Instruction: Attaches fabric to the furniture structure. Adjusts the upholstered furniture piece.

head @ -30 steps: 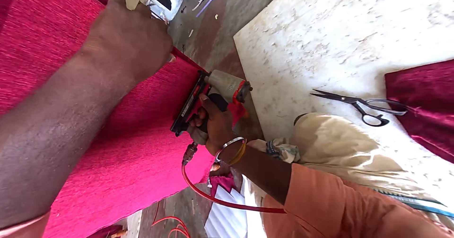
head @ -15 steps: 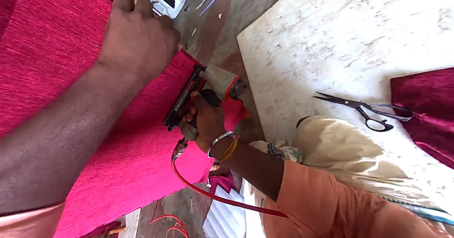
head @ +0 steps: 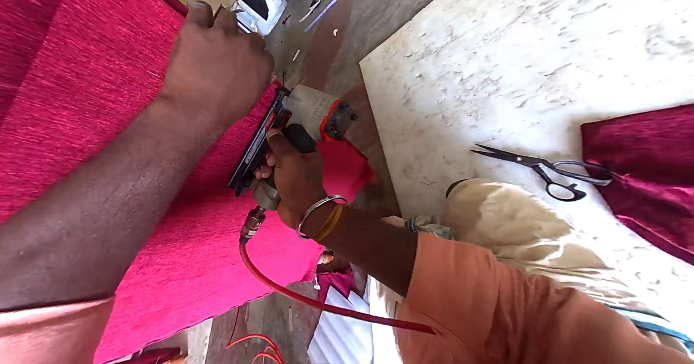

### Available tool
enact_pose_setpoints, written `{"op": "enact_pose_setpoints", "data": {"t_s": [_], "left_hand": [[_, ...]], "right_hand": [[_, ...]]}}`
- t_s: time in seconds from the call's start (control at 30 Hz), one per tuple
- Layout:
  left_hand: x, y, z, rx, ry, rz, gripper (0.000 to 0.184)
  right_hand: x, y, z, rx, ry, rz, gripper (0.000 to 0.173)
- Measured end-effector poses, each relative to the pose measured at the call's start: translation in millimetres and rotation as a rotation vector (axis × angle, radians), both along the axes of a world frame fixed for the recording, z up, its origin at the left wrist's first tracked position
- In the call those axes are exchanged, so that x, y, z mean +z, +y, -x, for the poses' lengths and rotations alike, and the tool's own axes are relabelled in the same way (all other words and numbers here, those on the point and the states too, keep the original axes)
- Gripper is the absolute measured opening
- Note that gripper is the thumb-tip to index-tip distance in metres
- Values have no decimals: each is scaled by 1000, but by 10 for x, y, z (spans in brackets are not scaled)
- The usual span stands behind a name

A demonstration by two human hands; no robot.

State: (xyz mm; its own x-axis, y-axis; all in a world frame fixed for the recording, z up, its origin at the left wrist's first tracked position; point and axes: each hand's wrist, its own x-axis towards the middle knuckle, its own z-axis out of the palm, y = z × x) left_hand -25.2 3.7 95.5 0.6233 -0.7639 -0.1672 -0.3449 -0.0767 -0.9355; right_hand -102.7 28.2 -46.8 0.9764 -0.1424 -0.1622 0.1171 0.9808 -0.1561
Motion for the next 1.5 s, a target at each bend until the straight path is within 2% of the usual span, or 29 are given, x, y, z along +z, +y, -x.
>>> {"op": "enact_pose_setpoints", "data": {"t_s": [0.13, 0.2, 0.3, 0.37, 0.47, 0.53, 0.6, 0.67, 0.77, 0.87, 0.93, 1.03, 1.1, 1.27, 1.5], "left_hand": [[175, 23, 57, -65, 86, -32, 35], [387, -18, 112, -87, 107, -33, 35], [785, -33, 168, -97, 84, 9, 38], [945, -48, 184, -61, 63, 26, 37], [976, -80, 169, -61, 32, -27, 36], [955, -57, 141, -81, 38, -45, 39], [940, -31, 111, -122, 62, -52, 37], [943, -14, 83, -146, 75, -66, 40], [923, -22, 59, -160, 66, -82, 41], [983, 7, -128, -259, 109, -128, 27], [1065, 37, -352, -357, 216, -160, 33], [902, 60, -65, -267, 60, -91, 29], [874, 76, -22, -271, 58, -52, 32], [991, 139, -91, -296, 197, -141, 28], [1011, 155, -106, -294, 208, -150, 29]], "right_hand": [[-115, -343, 94, 84, -60, 0, 21], [-232, -620, 144, 55, -78, 5, 22], [-514, -955, 182, -65, -1, 170, 28], [-716, -1145, 185, -139, 59, 330, 43], [-900, -1492, 110, -198, 91, 669, 59], [-975, -1781, 79, -176, -8, 971, 58], [-978, -2105, 44, -145, -202, 1263, 52], [-885, -2395, -14, -149, -415, 1592, 58], [-589, -2631, -104, -325, -642, 2162, 74], [-220, -2697, -218, -433, -799, 2480, 86], [9, -2696, -337, -480, -955, 2551, 84], [301, -2647, -565, -556, -1186, 2545, 84], [451, -2621, -687, -559, -1272, 2530, 84], [596, -2607, -851, -500, -1303, 2568, 87], [504, -2569, -827, -519, -1318, 2480, 82]]}}
